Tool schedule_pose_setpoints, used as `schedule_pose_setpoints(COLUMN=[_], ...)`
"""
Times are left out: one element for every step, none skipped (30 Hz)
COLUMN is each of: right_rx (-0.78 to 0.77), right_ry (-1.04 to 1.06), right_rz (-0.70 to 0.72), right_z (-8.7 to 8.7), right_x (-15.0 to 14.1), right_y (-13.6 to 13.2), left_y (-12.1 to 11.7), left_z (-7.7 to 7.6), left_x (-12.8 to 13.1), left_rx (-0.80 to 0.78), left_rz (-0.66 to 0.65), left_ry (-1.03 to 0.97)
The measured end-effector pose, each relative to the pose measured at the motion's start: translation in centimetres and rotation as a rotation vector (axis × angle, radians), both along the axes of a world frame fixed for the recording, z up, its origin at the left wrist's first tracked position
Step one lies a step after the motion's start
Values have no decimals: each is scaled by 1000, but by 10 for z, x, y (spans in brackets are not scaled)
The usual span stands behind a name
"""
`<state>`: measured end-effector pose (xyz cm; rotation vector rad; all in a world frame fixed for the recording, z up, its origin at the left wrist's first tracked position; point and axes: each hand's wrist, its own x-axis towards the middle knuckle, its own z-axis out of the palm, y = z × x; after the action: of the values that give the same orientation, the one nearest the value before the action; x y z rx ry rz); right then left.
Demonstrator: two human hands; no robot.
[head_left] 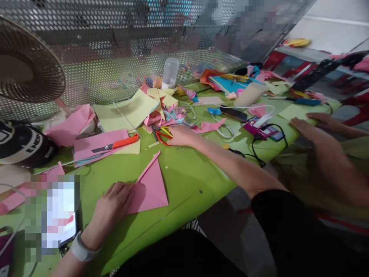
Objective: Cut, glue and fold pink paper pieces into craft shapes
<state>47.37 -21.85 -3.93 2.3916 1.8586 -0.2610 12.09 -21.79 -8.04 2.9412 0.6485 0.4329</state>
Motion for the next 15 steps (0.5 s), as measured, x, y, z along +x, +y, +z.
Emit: schedule_pose_setpoints(right_rx=[-24,-39,-56,-76,-96,-115,-130,-144,-159,-172,-184,-197,-210,-203,-193], right_ry=[-2,-2,-1,2,7,13,19,24,30,34,37,40,38,49,65], right_rz=[-5,-13,-24,-33,-41,-45,-46,-45,-44,-42,-42,-42,-41,-51,-59], right_z=[-1,-2,-3,-3,-3,-2,-1,1,4,7,12,18,25,32,40], right_x=[0,0,0,0,0,0,1,1,2,2,3,4,5,7,9], right_y=[2,5,9,13,17,21,24,28,30,33,35,36,36,35,33], left_y=[0,0,-1,-1,-1,-1,-2,-2,-2,-3,-3,-4,-5,-6,-8], left_z=[-1,-1,-2,-3,-4,-5,-5,-5,-5,-4,-3,-2,-1,0,1], left_x=[0,0,0,0,0,0,0,0,0,0,0,0,0,0,0], left_rx=[-4,-12,-19,-24,-29,-33,-36,-38,-44,-51,-57,-60,-61,-56,-47], left_rz=[4,7,10,18,25,30,35,38,38,39,39,44,48,56,66], left_ry=[6,13,15,11,6,3,1,4,16,31,46,61,78,95,113])
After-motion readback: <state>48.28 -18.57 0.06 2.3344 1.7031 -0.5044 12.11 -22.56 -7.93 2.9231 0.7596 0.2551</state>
